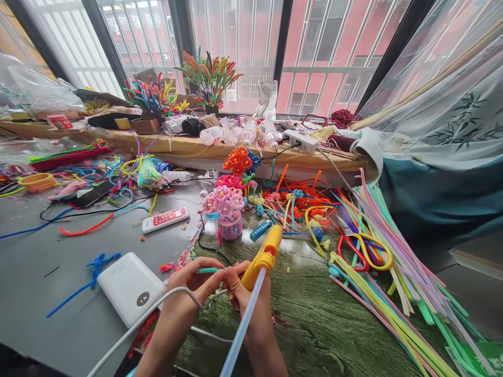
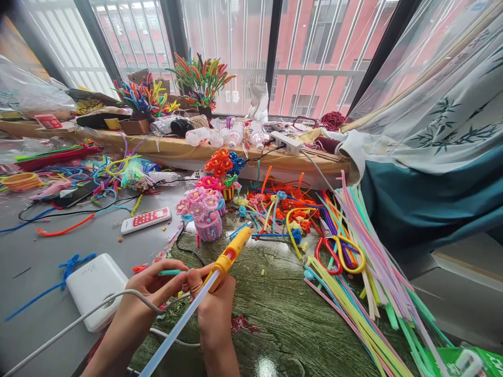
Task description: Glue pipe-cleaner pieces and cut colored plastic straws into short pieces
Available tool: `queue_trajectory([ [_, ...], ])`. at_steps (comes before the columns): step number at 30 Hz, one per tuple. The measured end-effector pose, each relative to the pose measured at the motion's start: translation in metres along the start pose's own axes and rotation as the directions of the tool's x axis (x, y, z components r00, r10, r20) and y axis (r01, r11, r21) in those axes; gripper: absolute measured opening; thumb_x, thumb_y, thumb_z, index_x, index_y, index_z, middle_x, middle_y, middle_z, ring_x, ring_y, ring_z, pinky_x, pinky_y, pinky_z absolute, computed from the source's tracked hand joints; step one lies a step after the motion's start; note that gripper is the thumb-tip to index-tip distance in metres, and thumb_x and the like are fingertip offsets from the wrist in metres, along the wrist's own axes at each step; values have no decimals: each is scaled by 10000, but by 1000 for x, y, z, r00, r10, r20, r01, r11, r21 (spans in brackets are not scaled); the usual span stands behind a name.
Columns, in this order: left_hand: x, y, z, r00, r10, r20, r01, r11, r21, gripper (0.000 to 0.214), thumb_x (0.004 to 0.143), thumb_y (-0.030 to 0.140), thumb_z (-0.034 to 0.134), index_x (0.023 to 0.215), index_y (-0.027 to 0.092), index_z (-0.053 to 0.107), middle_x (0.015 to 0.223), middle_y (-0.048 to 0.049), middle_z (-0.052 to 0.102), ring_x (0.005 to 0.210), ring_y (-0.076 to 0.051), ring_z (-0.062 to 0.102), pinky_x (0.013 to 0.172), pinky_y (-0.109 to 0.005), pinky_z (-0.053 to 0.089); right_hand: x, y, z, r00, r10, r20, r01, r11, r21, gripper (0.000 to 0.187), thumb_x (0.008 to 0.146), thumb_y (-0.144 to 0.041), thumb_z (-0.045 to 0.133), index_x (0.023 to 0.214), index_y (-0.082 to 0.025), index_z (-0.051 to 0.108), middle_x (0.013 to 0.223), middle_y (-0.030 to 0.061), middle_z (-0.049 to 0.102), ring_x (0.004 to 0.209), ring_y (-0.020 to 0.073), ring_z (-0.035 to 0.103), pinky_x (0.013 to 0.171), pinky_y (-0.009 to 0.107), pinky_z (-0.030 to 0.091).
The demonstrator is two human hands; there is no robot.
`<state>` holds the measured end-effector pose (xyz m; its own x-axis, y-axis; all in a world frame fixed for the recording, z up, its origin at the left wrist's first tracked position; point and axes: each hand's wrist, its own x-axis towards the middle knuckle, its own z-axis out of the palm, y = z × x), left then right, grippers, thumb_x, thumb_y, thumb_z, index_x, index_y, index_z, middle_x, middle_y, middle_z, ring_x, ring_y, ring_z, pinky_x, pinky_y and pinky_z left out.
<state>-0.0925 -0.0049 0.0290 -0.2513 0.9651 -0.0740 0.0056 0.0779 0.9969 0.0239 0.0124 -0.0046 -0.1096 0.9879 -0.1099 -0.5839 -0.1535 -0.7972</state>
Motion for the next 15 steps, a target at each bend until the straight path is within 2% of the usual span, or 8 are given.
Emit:
queue_trajectory([
  [1,1,0,1,1000,-1,-26,0,1000,-25,243,640,377,832,739,192,709,664,9,684,610,-121,606,549,-174,474,0,-1,0,1000,4,-11,-4,1000,-13,382,658,-468,821,639,-151,608,521,-32,564,429,50,429,403,166,308],
  [3,3,0,-3,985,10,-174,-31,993,-117,286,587,390,858,703,186,696,622,23,660,559,-104,564,507,-165,449,0,-3,0,998,5,-56,-5,1000,-15,406,636,-488,826,623,-155,594,518,-22,577,421,55,422,394,172,303],
  [6,6,2,-14,929,36,-369,-106,979,-172,342,550,431,865,728,190,699,642,19,666,560,-110,557,495,-173,448,1,-5,0,996,5,-92,-3,1000,17,402,623,-477,836,628,-165,584,515,-28,577,419,56,423,407,177,325],
  [8,5,3,-16,947,72,-312,-107,990,-97,359,604,485,821,784,193,716,638,4,669,562,-126,563,490,-189,455,0,-5,1,997,-2,-77,4,1000,24,381,630,-458,838,635,-166,592,523,-32,577,428,56,432,423,180,341],
  [10,3,4,-11,985,82,-155,-82,997,8,371,644,500,789,846,195,729,652,-14,682,576,-146,585,496,-206,467,0,-5,2,999,-9,-45,9,1000,10,367,640,-453,833,633,-165,605,531,-31,579,437,59,441,427,181,343],
  [12,2,3,-4,997,57,-43,-54,996,65,321,643,457,799,815,195,728,673,-22,694,591,-156,606,512,-216,477,-1,-4,2,1000,-7,-26,7,1000,-8,367,635,-459,834,626,-163,617,518,-33,571,437,60,441,423,181,339],
  [13,2,3,-1,997,49,-54,-46,997,55,293,624,431,815,770,195,720,669,-16,692,586,-152,605,514,-214,475,-1,-5,2,1000,-5,-29,5,1000,-12,372,625,-461,839,620,-162,618,508,-34,568,433,60,440,421,180,337],
  [15,4,2,-1,978,41,-206,-50,998,-39,307,565,434,838,698,196,697,601,15,657,513,-123,556,466,-199,439,-1,-5,2,998,0,-59,0,1000,0,384,605,-462,850,611,-164,608,496,-37,568,428,57,442,422,176,340],
])
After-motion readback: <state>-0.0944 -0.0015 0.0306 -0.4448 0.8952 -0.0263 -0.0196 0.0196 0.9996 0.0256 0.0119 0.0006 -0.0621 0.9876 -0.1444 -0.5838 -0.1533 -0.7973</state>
